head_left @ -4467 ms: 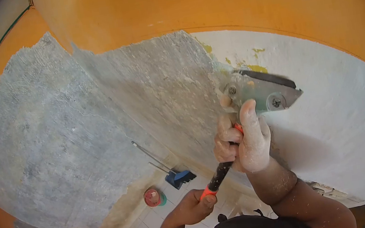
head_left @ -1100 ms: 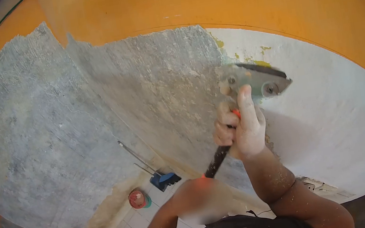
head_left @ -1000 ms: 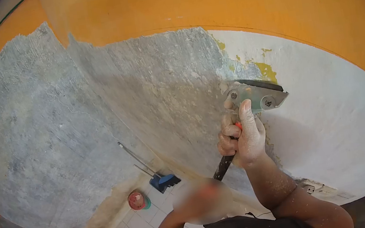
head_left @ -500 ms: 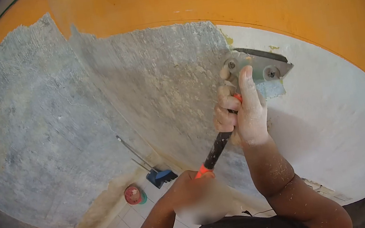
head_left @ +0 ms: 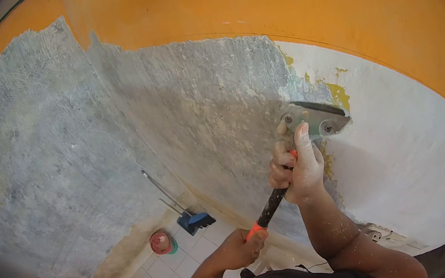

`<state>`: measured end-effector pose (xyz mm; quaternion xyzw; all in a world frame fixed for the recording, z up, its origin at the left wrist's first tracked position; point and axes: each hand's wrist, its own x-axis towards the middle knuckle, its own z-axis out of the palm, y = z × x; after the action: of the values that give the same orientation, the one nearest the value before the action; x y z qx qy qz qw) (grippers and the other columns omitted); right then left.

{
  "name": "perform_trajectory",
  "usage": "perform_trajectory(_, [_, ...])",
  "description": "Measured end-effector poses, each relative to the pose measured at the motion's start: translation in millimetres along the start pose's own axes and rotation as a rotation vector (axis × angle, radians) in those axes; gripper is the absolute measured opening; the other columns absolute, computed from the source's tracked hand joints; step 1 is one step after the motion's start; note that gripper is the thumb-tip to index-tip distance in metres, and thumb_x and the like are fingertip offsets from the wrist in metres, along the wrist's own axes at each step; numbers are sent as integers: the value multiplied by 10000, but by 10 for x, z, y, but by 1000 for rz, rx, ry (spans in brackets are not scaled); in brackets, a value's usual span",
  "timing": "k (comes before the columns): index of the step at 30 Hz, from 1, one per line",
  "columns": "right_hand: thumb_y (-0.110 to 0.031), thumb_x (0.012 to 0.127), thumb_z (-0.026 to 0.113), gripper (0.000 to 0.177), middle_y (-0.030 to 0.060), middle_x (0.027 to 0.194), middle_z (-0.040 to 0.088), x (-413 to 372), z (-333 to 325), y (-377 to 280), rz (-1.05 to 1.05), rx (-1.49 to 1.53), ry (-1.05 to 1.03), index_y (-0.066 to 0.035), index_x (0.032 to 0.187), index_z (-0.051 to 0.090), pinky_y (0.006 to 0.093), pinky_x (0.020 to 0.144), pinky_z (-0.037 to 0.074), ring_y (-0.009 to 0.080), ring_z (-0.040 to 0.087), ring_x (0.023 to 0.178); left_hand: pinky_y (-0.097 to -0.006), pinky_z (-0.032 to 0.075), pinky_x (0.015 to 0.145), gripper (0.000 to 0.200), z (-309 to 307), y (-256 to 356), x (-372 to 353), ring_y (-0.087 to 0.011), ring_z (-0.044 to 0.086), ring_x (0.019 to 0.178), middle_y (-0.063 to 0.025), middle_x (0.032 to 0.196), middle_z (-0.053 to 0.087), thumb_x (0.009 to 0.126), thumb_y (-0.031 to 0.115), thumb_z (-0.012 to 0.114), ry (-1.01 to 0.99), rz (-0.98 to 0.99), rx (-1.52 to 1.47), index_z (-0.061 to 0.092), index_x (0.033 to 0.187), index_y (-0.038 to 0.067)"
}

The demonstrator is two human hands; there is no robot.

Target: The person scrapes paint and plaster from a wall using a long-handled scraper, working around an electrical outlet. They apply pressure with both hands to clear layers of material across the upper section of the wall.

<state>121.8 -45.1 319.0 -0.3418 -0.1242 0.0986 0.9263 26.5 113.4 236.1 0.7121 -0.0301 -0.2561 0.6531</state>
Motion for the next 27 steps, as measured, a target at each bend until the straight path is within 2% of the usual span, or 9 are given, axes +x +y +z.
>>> perform_trajectory(2, [-490,923,395,405,-36,536,299,94,70,-43,-37,-32,-62,-101,1030,422,255,365,248,82,280,369,-229,320,391,483,-81,-39,89,-62,382,413,47,508,420,896,480,487,-43,-62,-80,459,588,108])
perform_trajectory(3, [-486,926,389,398,-36,536,296,127,106,-61,-66,-57,-114,-102,1027,426,254,364,246,81,276,369,-233,307,378,494,-116,70,70,-65,367,399,46,509,420,893,495,484,-4,-1,-33,451,584,111])
perform_trajectory(5, [-479,931,381,393,-35,533,293,136,186,-76,-73,-83,-48,-101,1024,437,254,364,245,80,274,371,-240,317,384,493,-256,168,56,-65,371,404,39,509,427,887,493,497,18,-62,15,462,588,103])
perform_trajectory(9, [-482,930,381,385,-43,526,290,89,63,50,-93,64,-161,-117,1031,446,252,363,239,76,266,366,-248,322,389,494,-108,25,-39,-64,364,405,38,508,425,885,484,506,91,0,53,472,583,95])
perform_trajectory(12, [-574,910,305,453,-70,503,206,110,75,50,-22,-78,20,-165,1017,465,234,346,190,61,173,349,-244,317,403,492,-146,-100,86,-61,349,424,47,491,400,891,452,510,77,-74,0,465,558,93])
perform_trajectory(15, [-516,912,396,401,-44,524,295,241,277,-169,-99,-53,-150,-133,1020,443,245,357,225,71,267,365,-236,313,400,491,-219,288,67,-58,355,421,49,486,399,892,453,508,90,19,47,459,556,98])
perform_trajectory(20, [-476,936,372,380,-40,523,283,84,55,50,-73,-11,-23,-105,992,432,248,355,250,81,262,355,-232,308,398,499,-116,-35,61,-50,368,428,53,489,411,892,469,498,49,-61,7,458,555,104])
perform_trajectory(25, [-485,933,371,385,-41,528,282,221,292,-202,-117,-100,-110,-108,986,435,247,358,259,79,282,373,-236,324,403,510,-251,244,115,-54,392,437,42,492,431,889,467,507,84,-3,53,465,549,88])
perform_trajectory(27, [-490,931,370,389,-45,530,282,243,298,-189,-113,18,-169,-112,995,440,245,360,259,78,284,381,-232,329,410,512,-291,307,78,-54,403,447,40,496,434,886,471,512,67,18,47,466,552,86])
